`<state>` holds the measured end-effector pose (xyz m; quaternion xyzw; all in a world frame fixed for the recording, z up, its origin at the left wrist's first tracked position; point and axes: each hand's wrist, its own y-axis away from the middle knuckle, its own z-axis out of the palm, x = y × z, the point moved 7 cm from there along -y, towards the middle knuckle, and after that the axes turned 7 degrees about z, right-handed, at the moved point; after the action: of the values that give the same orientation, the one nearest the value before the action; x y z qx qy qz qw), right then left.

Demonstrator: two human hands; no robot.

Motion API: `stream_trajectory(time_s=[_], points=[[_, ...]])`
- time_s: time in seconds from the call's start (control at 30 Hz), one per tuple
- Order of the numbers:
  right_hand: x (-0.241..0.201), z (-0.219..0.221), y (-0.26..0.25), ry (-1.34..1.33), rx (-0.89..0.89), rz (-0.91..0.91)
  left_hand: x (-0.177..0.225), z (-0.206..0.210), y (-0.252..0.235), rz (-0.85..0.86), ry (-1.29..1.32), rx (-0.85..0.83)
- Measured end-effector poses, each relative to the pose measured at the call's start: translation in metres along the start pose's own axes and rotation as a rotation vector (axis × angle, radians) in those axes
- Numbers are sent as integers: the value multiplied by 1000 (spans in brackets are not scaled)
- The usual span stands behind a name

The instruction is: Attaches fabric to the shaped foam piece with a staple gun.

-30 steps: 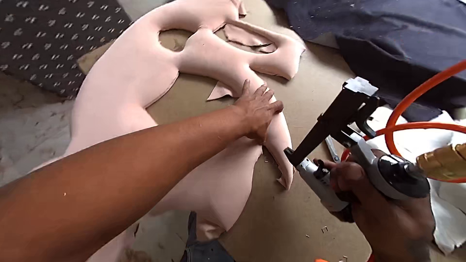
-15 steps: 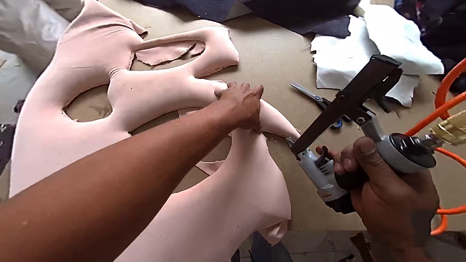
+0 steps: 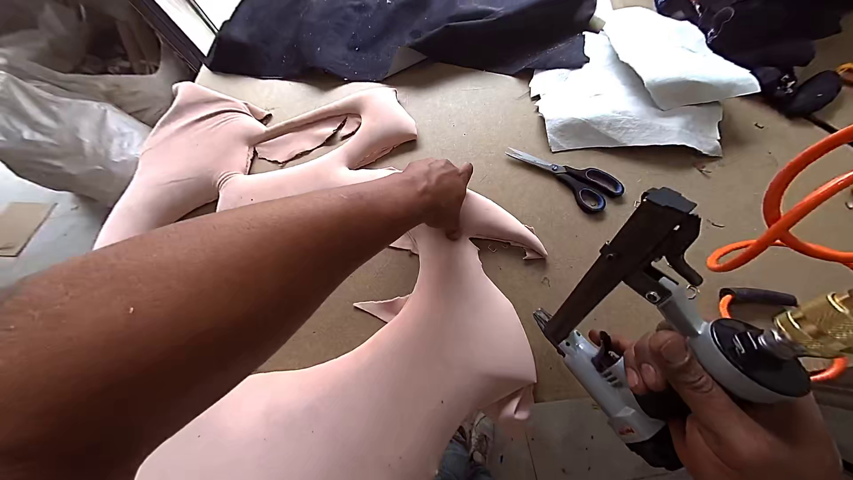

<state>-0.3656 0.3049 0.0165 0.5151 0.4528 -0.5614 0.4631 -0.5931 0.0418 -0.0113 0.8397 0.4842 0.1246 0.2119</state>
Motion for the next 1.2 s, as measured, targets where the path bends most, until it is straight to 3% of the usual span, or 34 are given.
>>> stream_trajectory(time_s=[0.1,0.4,0.57,0.83,1.03,1.2], points=[[8,-4,11,-55,19,-23,-5,2,9,-32,20,81],[7,-6,73,-80,150,-63,-1,-4,10,24,-50,62],[1,15,124,-26,262,-79,5,-1,12,53,-87,87],[4,60,184,-156,383,-68,9,-5,12,123,-139,84],[-4,79,180,-70,487,-134,13,-2,3,173,-175,43],[-22,112,132,15,550,-236,3,7,-10,192,-100,58]])
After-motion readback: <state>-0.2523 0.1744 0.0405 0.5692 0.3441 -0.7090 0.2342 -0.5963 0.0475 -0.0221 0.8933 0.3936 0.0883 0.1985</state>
